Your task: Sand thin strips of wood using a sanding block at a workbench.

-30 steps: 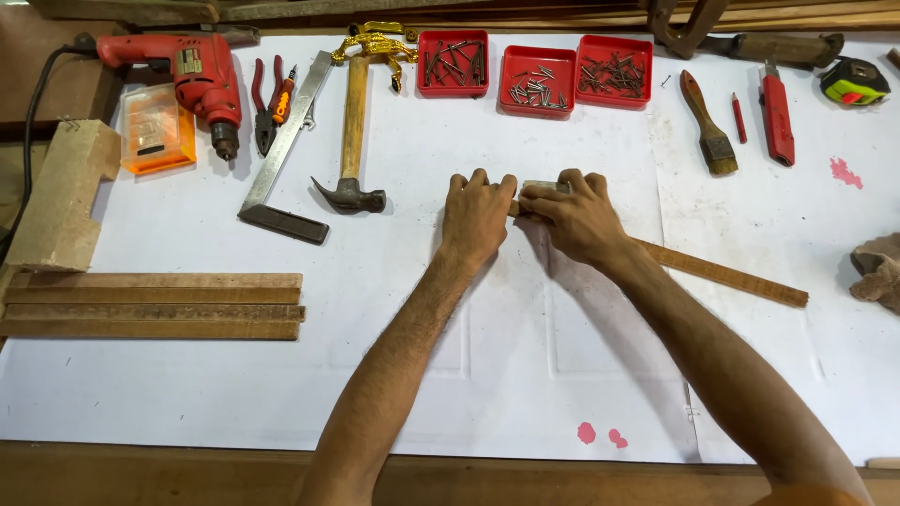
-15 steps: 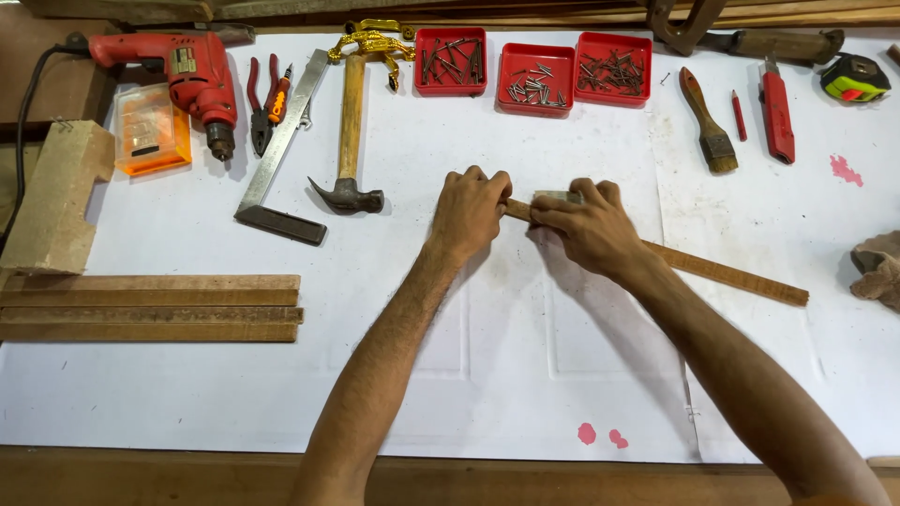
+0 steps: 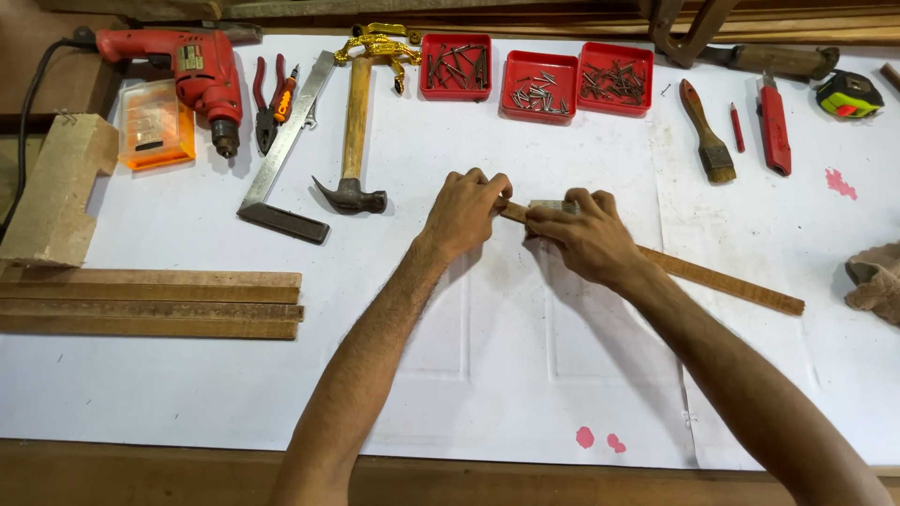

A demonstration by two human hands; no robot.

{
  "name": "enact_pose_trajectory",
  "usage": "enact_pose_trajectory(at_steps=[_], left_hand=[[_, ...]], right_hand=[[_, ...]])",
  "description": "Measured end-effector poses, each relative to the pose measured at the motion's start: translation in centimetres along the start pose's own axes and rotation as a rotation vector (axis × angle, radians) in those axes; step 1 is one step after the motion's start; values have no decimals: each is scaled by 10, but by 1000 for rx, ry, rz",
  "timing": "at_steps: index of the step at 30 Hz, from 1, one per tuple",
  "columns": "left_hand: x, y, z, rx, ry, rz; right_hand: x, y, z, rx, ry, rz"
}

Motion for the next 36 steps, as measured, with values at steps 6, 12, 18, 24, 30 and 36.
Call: enact_pose_trajectory(at_steps=[6, 12, 18, 24, 30, 36], left_hand=[[-8, 5, -17, 148, 91, -16], [-24, -11, -16, 141, 146, 71], [-36, -15, -12, 84, 164, 112], [-48, -2, -30, 178, 312, 84], [-41, -1, 5, -8, 360, 107], [-37, -13, -45, 281, 500, -63]], right_hand=[[2, 26, 12, -15, 28, -4], [1, -1, -2, 18, 59, 1], [6, -6, 0, 15, -4, 58], [13, 12, 5, 36, -15, 128], [-9, 5, -4, -59, 58, 92], [-34, -28, -39, -169, 93, 196]])
Point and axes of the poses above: each hand's wrist, its own y-axis towards the middle knuckle, its own z-axis out of the palm, x = y × z, the point moved 2 cm from there along y, towards the middle knuckle, and after that the axes turned 12 degrees about y, right-handed, at the moved point
